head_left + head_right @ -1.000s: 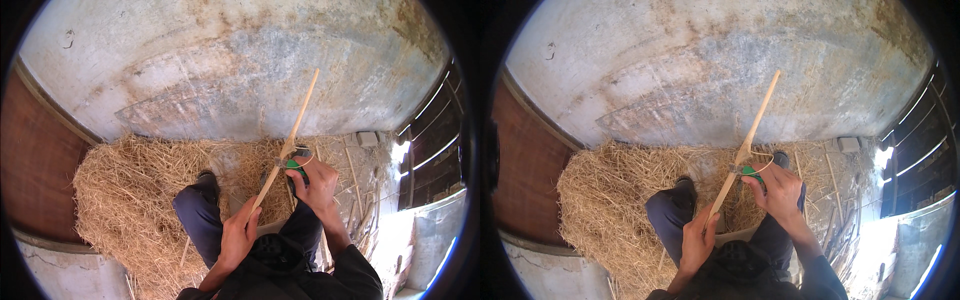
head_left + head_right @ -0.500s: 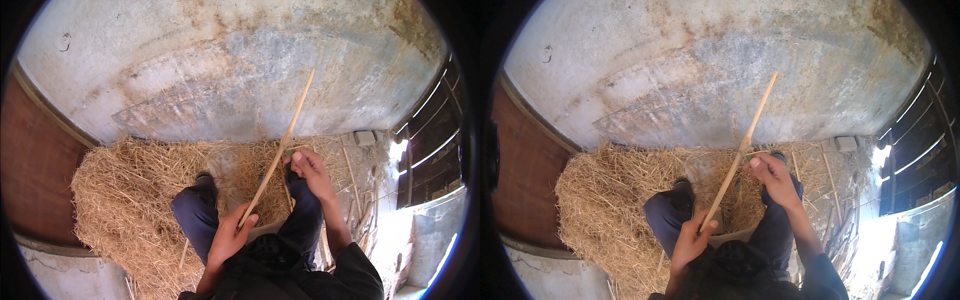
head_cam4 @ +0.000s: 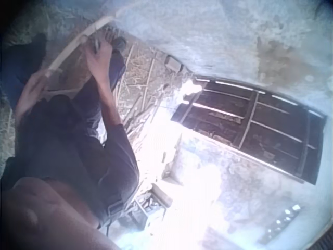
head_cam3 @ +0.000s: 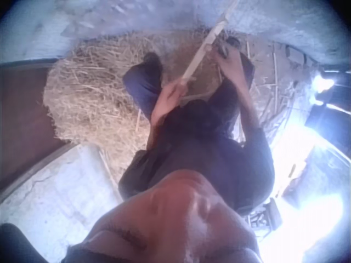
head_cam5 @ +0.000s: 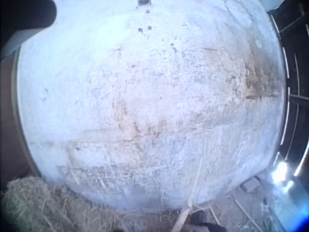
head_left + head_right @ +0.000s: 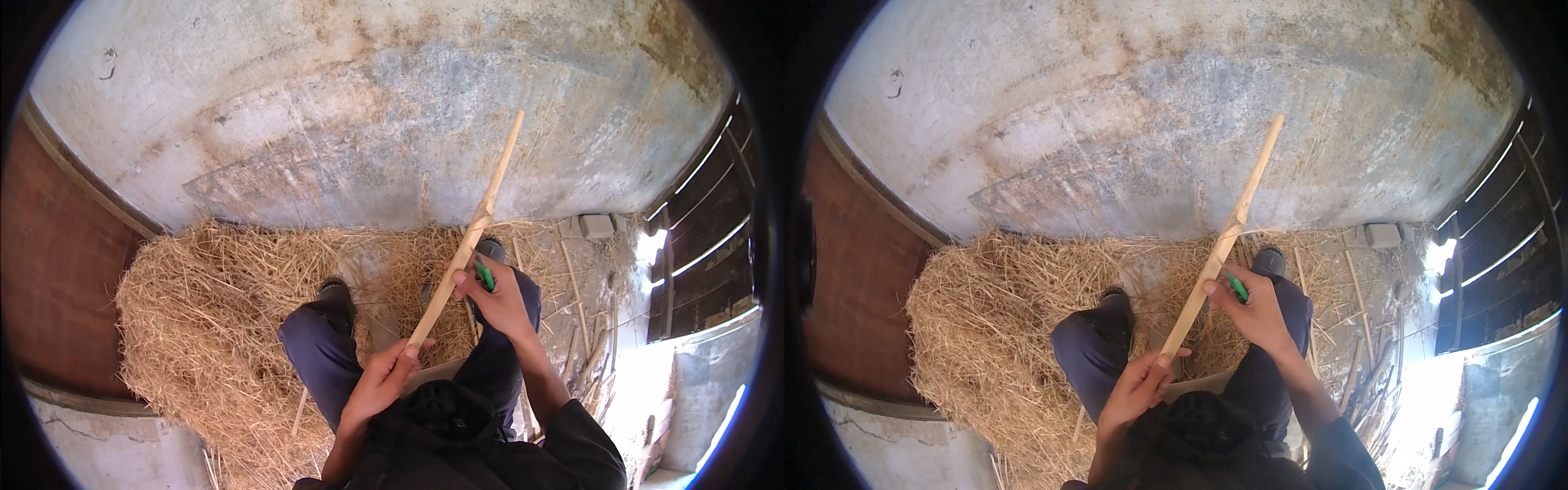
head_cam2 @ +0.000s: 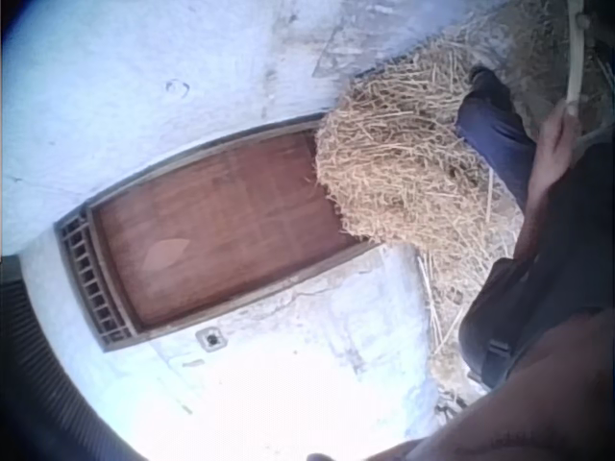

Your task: The person whittles a thin wooden stick with a utility knife, removing small shavings along the length of the wood.

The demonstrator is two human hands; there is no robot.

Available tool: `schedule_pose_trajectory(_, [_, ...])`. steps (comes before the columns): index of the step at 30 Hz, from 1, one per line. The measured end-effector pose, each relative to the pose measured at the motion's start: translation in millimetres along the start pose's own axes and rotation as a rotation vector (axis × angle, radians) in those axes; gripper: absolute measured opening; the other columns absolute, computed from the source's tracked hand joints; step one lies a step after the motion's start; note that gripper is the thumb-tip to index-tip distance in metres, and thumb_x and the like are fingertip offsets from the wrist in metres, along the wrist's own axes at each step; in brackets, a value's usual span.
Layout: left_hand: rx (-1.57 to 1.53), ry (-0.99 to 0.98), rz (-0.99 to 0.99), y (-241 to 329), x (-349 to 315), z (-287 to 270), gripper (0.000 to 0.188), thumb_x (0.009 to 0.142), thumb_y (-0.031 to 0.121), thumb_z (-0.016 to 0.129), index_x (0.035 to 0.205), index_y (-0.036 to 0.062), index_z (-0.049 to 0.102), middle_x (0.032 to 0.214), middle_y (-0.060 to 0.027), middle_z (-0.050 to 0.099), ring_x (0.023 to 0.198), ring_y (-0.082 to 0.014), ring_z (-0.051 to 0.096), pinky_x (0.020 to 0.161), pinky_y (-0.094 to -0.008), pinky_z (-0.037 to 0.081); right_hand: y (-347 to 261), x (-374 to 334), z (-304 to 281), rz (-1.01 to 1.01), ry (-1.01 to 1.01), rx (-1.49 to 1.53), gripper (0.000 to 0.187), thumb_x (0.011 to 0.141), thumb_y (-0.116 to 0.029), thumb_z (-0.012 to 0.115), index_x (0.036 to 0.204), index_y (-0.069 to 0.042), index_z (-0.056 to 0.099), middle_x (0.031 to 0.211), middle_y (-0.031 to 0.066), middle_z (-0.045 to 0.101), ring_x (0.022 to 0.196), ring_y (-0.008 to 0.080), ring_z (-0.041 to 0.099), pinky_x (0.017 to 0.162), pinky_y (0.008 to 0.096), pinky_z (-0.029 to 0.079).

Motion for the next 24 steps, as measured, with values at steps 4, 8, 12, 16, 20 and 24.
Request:
schedule_pose_trajectory(4, [0.016, -0.054, -0.014, 5, -3, 3, 0.044, 0.119, 0.031, 0.048, 0.149, 0.0009, 0.06, 0.075, 0.0057, 0.047, 0.059, -0.0026, 0.045, 0.052, -0.0212, 0.04, 1, 0, -1, -0.003, 0.065, 0.25, 0.023, 0.106, -0.022, 0.076, 0.112, 0.0, 0.074, 0.083, 0.0011, 0.073, 0.069, 0.0069, 0.062, 0.064, 0.0261, 0.048])
schedule_pose_trajectory(8, [-0.011, -0.244, -0.062, -5, -7, -9, 0.039, 0.118, 0.029, 0.053, 0.143, 0.0009, 0.062, 0.076, 0.0046, 0.049, 0.062, -0.0032, 0.049, 0.054, -0.0217, 0.043, 2, 5, -22, 0.064, 0.176, 0.257, 0.022, 0.108, -0.025, 0.072, 0.107, -0.003, 0.074, 0.085, 0.0022, 0.073, 0.061, 0.0024, 0.052, 0.055, 0.0227, 0.038])
schedule_pose_trajectory(12, [0.051, -0.26, 0.056, -34, -7, -16, 0.03, 0.117, 0.028, 0.057, 0.127, 0.0015, 0.067, 0.079, 0.0047, 0.053, 0.07, -0.0044, 0.051, 0.062, -0.024, 0.044, -10, 10, -42, 0.023, 0.279, 0.238, 0.022, 0.109, -0.025, 0.071, 0.107, -0.004, 0.074, 0.082, -0.0005, 0.07, 0.061, 0.0026, 0.05, 0.055, 0.0231, 0.037])
schedule_pose_trajectory(16, [0.13, -0.18, 0.026, -26, -6, -16, 0.024, 0.115, 0.025, 0.06, 0.113, 0.0034, 0.068, 0.082, 0.0051, 0.056, 0.078, -0.0055, 0.052, 0.069, -0.026, 0.044, -14, 7, -43, -0.106, 0.318, -0.072, 0.026, 0.108, -0.026, 0.071, 0.118, -0.002, 0.072, 0.082, 0.0023, 0.069, 0.069, 0.0081, 0.06, 0.063, 0.027, 0.046])
schedule_pose_trajectory(20, [0.165, -0.064, 0.091, -13, 0, -8, 0.017, 0.113, 0.021, 0.064, 0.113, 0.0048, 0.069, 0.084, 0.0049, 0.056, 0.078, -0.0055, 0.052, 0.068, -0.0259, 0.043, -13, -13, -24, -0.276, 0.233, -0.343, 0.027, 0.105, -0.023, 0.071, 0.122, -0.001, 0.069, 0.084, 0.0093, 0.067, 0.073, 0.0175, 0.067, 0.068, 0.031, 0.05])
schedule_pose_trajectory(24, [0.133, 0.021, 0.116, 3, 9, 1, 0.016, 0.108, 0.018, 0.071, 0.116, 0.0047, 0.068, 0.087, 0.0048, 0.059, 0.078, -0.005, 0.053, 0.068, -0.0249, 0.043, -11, -30, -7, -0.474, 0.095, -0.502, 0.026, 0.099, -0.023, 0.077, 0.115, -0.003, 0.07, 0.089, 0.0119, 0.069, 0.074, 0.0304, 0.071, 0.067, 0.0371, 0.054])
Point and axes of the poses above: each hand's wrist, its own x-axis towards the middle knuckle, its own z-axis out of the palm, y = z × x, the point moved 2 cm from there along x, towards the middle knuckle
